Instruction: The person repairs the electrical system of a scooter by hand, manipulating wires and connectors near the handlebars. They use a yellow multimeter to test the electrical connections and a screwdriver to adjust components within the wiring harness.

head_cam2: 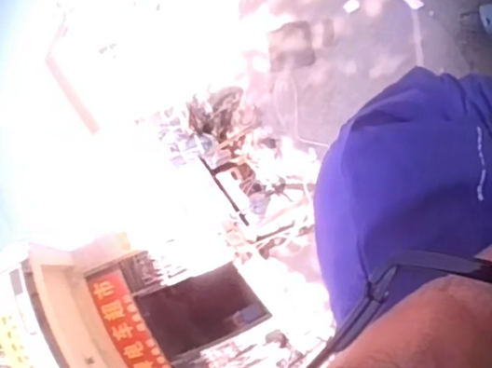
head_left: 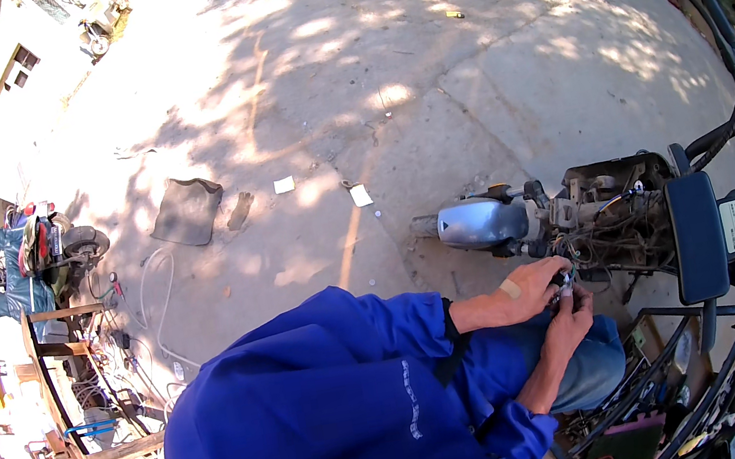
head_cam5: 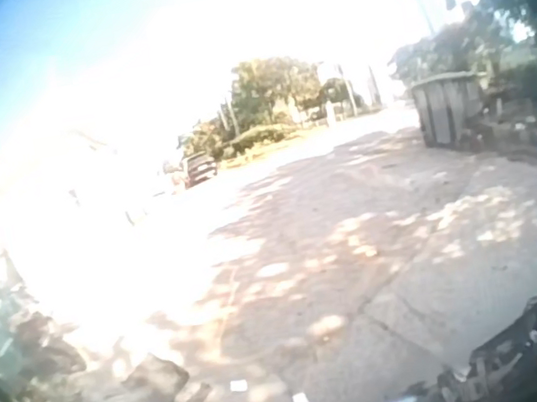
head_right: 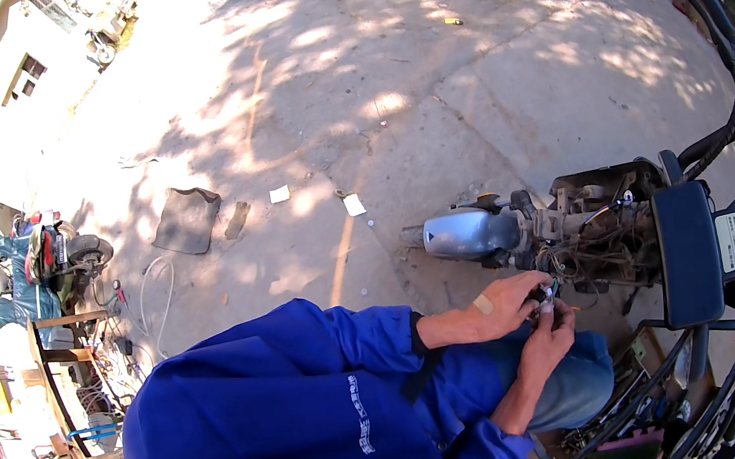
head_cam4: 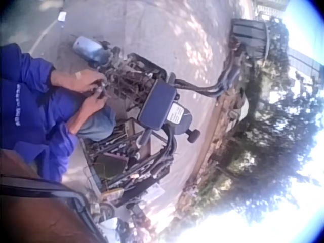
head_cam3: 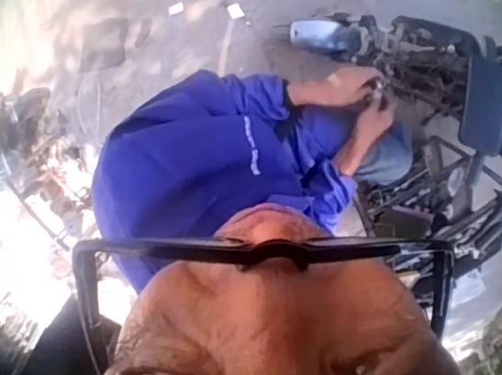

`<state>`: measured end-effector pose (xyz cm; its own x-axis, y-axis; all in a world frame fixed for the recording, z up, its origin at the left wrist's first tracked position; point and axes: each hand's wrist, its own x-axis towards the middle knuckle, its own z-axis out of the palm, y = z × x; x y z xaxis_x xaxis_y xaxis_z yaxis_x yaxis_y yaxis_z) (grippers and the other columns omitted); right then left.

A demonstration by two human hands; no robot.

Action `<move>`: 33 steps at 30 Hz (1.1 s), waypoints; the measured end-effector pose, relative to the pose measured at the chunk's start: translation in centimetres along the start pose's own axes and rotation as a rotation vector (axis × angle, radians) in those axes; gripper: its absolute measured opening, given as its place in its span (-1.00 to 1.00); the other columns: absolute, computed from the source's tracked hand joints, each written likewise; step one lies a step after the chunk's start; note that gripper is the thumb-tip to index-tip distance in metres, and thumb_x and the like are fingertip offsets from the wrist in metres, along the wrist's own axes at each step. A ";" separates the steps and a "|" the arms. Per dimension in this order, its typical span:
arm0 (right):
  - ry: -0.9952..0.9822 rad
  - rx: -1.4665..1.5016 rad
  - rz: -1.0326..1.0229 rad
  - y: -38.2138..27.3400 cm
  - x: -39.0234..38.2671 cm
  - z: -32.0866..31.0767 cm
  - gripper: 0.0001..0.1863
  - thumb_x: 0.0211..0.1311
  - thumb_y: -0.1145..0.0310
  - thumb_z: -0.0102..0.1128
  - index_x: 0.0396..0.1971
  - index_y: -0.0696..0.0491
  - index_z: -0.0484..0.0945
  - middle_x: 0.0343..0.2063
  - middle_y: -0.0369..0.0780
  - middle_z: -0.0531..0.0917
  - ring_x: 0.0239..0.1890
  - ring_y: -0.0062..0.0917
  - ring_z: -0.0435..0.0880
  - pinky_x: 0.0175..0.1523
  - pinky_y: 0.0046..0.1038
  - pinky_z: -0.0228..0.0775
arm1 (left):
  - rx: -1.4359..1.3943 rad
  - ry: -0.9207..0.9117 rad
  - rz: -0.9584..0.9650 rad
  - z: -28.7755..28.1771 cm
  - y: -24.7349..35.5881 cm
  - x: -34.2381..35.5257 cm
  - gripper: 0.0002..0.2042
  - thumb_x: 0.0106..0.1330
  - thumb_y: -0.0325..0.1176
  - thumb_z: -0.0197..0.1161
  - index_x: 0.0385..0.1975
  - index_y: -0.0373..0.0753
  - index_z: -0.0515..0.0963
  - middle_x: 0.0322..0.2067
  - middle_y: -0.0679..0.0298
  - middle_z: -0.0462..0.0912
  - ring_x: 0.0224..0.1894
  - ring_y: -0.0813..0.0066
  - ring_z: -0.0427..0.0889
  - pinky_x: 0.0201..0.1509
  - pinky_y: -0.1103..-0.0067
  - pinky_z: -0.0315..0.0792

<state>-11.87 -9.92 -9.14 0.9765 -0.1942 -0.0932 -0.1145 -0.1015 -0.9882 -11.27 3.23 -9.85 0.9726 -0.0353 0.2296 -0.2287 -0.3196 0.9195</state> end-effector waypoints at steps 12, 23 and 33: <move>0.044 0.027 0.038 0.4 0.2 -0.3 -0.75 0.55 0.45 0.08 0.04 0.31 0.53 -0.17 -0.16 0.68 -0.27 -0.60 0.61 -0.23 -0.54 0.49 | -0.082 -0.024 -0.027 -0.6 1.3 0.0 -0.55 0.29 -0.57 0.28 0.20 -0.29 0.45 -0.07 -0.02 0.67 -0.02 0.00 0.71 0.07 0.26 0.61; 0.040 0.063 0.109 -1.8 -0.3 0.5 -0.81 0.48 0.49 0.16 -0.02 0.23 0.60 -0.29 -0.23 0.71 -0.33 -0.69 0.63 -0.24 -0.61 0.50 | -0.245 -0.090 -0.254 -1.3 1.0 0.6 -0.59 0.35 -0.59 0.26 0.20 -0.33 0.47 -0.09 0.06 0.71 -0.09 0.33 0.71 0.00 0.42 0.61; 0.016 0.009 0.131 -0.1 0.3 -0.1 -0.76 0.34 0.54 0.22 -0.02 0.23 0.65 -0.28 -0.21 0.77 -0.34 -0.61 0.68 -0.16 -0.50 0.54 | -0.197 -0.077 -0.226 0.0 -2.0 0.5 -0.56 0.26 -0.63 0.30 0.17 -0.30 0.52 -0.17 0.14 0.71 -0.17 0.40 0.68 -0.05 0.48 0.60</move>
<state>-11.53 -10.05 -9.01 0.9503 -0.2206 -0.2197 -0.2393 -0.0657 -0.9687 -10.36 3.86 -11.54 0.9983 -0.0582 -0.0056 -0.0025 -0.1380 0.9904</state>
